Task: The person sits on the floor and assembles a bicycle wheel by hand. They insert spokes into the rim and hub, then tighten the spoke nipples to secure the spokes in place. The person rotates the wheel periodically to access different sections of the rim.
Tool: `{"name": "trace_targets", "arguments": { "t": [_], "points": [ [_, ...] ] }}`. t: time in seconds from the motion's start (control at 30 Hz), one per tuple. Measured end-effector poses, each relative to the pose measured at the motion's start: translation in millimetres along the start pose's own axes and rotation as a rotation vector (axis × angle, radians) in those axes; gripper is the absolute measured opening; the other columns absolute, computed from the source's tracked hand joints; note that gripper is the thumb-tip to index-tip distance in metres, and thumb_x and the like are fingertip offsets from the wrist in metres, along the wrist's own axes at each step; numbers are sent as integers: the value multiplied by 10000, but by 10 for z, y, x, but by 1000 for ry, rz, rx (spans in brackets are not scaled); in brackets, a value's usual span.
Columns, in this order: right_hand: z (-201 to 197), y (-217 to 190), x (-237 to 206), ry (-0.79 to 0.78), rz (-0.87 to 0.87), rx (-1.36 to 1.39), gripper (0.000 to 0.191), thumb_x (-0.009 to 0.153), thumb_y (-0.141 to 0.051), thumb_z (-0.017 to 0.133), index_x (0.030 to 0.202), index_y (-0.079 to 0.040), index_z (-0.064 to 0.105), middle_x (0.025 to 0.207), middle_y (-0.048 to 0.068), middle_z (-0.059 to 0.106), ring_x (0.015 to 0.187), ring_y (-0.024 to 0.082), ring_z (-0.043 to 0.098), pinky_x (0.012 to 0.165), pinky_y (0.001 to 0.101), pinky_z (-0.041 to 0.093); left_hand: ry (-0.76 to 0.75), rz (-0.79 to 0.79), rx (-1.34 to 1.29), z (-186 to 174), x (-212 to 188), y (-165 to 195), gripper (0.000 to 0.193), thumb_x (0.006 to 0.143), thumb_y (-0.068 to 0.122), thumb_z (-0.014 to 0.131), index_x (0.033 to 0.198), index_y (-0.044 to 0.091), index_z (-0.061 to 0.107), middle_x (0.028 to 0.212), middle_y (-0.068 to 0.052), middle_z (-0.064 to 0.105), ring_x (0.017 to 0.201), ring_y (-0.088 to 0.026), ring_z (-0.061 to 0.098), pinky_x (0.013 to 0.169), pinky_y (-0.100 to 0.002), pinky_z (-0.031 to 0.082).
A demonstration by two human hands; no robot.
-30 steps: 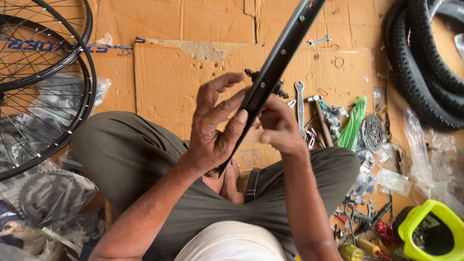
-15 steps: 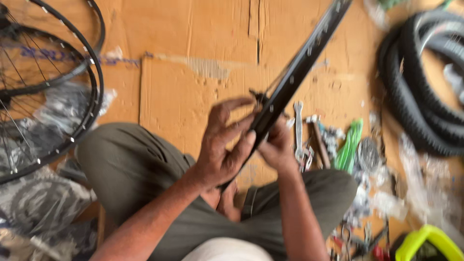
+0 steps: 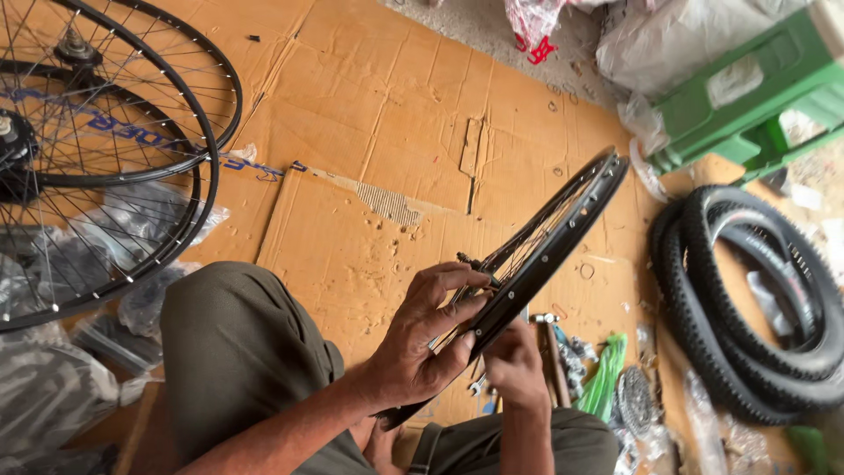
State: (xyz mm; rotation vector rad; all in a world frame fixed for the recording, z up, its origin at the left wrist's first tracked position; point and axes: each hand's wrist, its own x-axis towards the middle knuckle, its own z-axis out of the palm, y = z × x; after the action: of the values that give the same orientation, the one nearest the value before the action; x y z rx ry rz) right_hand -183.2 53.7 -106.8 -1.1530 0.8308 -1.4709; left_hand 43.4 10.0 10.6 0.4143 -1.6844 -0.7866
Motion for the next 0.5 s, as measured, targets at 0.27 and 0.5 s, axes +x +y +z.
{"name": "trace_targets", "arguments": {
  "t": [0.27, 0.5],
  "points": [
    [281, -212, 127, 228, -69, -287, 409, 853, -134, 809, 1179, -68, 573, 952, 29, 704, 869, 132, 699, 746, 304, 599, 12, -10, -108, 41, -16, -2, 434, 987, 49, 611, 1418, 92, 589, 1488, -139, 541, 1471, -360, 461, 1254, -499, 427],
    [167, -194, 1, 197, -3, -347, 382, 849, -132, 828, 1137, -14, 607, 975, 32, 660, 848, 127, 640, 699, 266, 536, 4, -30, -80, 36, -72, -1, 454, 953, 52, 644, 1402, 87, 598, 1487, -143, 552, 1460, -361, 477, 1255, -512, 413]
  ]
}}
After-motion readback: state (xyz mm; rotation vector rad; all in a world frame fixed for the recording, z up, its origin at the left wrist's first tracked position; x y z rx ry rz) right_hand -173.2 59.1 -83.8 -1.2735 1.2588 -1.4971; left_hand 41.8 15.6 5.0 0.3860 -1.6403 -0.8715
